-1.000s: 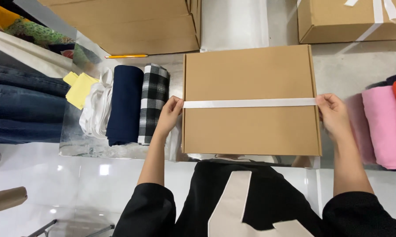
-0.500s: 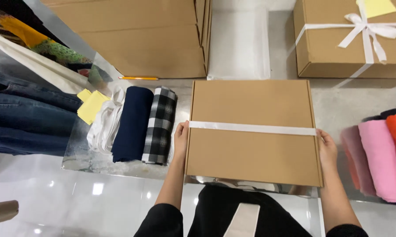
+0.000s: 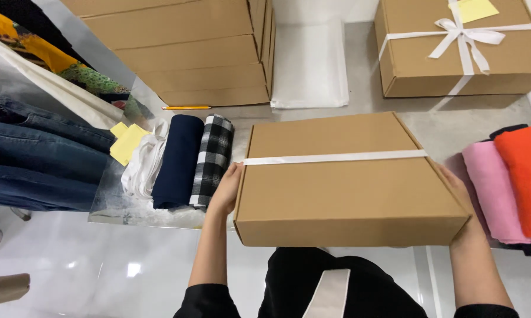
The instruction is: The person writes on a sticky note attached to a cardboard box, then wraps a folded brown garment in bubble wrap. They place the wrapped garment into a cardboard box, close the box, and tie it with a white ribbon.
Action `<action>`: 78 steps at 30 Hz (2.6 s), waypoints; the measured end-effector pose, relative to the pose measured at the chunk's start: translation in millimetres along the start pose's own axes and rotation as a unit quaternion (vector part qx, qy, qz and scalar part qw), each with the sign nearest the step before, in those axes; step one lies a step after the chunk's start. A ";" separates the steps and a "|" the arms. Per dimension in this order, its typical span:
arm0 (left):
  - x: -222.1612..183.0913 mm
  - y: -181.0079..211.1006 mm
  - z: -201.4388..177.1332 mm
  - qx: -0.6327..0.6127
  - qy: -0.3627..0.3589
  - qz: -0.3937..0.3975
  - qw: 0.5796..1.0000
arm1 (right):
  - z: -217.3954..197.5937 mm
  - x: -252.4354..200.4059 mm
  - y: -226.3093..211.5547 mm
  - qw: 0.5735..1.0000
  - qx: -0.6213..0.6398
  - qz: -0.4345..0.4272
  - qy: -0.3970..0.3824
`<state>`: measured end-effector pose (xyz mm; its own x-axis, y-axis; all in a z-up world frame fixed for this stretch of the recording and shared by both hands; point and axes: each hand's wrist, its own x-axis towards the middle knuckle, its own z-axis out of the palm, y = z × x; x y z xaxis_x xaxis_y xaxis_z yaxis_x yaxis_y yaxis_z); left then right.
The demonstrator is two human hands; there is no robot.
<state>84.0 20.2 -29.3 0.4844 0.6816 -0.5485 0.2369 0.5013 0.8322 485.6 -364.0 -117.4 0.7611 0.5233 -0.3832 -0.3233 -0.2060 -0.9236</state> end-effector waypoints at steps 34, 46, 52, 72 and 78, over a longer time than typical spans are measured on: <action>41.8 39.9 12.7 -0.166 -0.001 0.089 0.982 | 65.6 -36.6 -88.2 0.986 -0.048 -0.104 0.121; 42.3 -66.1 62.9 -0.436 -0.080 0.110 0.890 | 135.6 -49.1 -3.9 0.919 0.383 0.066 -0.062; 23.4 -57.8 112.2 -0.465 -0.037 0.144 0.873 | 190.7 -73.9 -23.8 0.956 0.283 0.036 -0.067; 31.3 -45.7 199.8 0.124 -0.047 0.183 0.974 | 224.7 -35.9 -25.9 0.992 0.023 -0.117 -0.048; 80.9 -73.1 191.1 0.181 -0.054 0.162 0.968 | 223.4 -22.4 -30.2 0.990 -0.064 -0.123 -0.006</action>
<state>266.9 -63.1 -119.0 0.6638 0.7022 -0.2575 0.3273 0.0368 0.9442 352.7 -184.8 -78.1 0.8008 0.5805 -0.1474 -0.0545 -0.1745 -0.9831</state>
